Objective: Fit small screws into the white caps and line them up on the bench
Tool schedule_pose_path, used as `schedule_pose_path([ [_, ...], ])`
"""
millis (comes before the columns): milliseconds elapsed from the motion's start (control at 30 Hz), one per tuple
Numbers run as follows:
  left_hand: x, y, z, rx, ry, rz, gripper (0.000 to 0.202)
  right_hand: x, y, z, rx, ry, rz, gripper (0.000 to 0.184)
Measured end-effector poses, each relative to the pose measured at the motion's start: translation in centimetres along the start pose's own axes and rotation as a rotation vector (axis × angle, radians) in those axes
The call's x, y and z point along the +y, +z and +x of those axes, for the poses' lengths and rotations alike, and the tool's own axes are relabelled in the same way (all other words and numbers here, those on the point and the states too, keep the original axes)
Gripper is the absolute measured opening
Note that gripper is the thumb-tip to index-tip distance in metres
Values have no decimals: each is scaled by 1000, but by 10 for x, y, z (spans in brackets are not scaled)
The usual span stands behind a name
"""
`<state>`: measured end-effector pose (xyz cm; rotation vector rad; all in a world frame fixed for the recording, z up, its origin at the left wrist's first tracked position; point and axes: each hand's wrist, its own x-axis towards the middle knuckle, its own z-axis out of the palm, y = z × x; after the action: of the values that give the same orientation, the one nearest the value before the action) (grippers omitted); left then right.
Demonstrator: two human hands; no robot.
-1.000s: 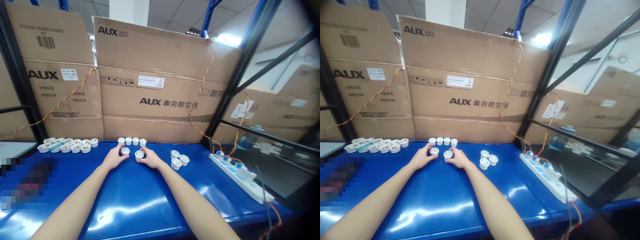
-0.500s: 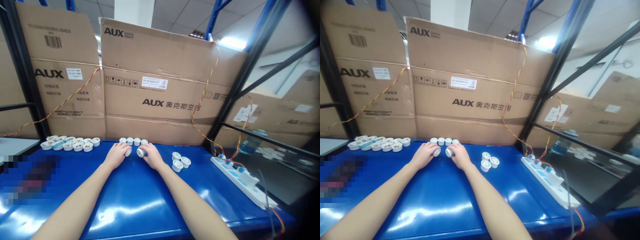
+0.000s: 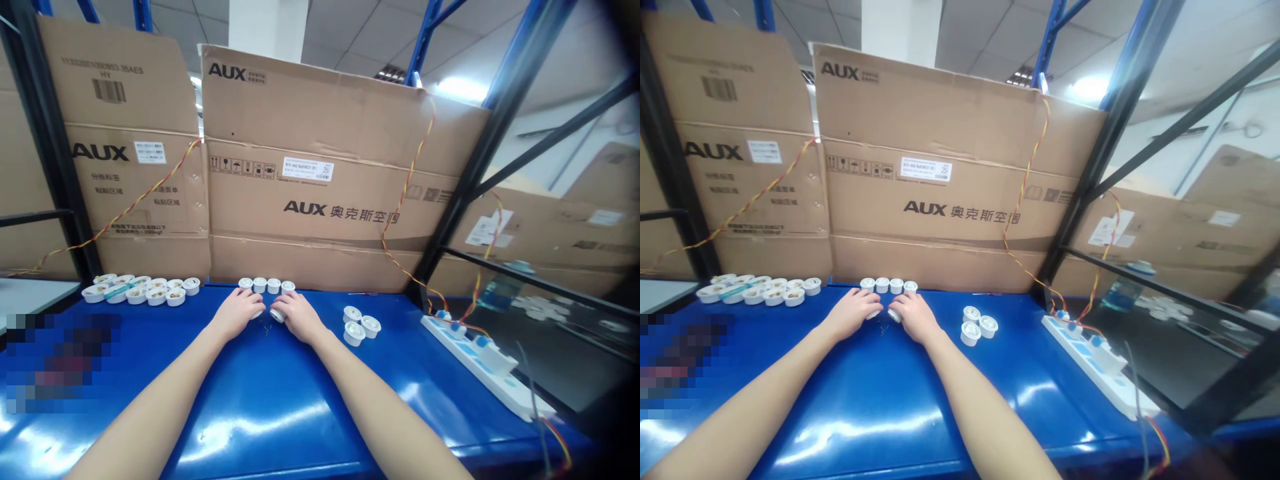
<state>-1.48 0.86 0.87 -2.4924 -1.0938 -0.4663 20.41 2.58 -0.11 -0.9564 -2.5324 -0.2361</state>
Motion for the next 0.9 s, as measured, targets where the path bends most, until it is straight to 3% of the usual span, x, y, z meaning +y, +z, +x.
schedule_pose_path([
  [100,-1,1,-3,20,-118,-67,30,2,-2,-3,6,48,37,36],
  [300,-5,11,-13,43,-479,-225,40,5,-6,-3,79,118,40,41],
  [433,-9,19,-17,-37,-698,-301,47,6,1,-5,15,368,69,42],
  [533,-12,24,-18,-50,-715,-327,45,13,5,-9,-85,546,59,47],
  [733,-15,21,-18,25,-745,-398,34,27,0,-14,-145,748,-7,48],
  [900,-12,13,-16,-13,-797,-389,13,26,3,-13,-178,610,190,44],
])
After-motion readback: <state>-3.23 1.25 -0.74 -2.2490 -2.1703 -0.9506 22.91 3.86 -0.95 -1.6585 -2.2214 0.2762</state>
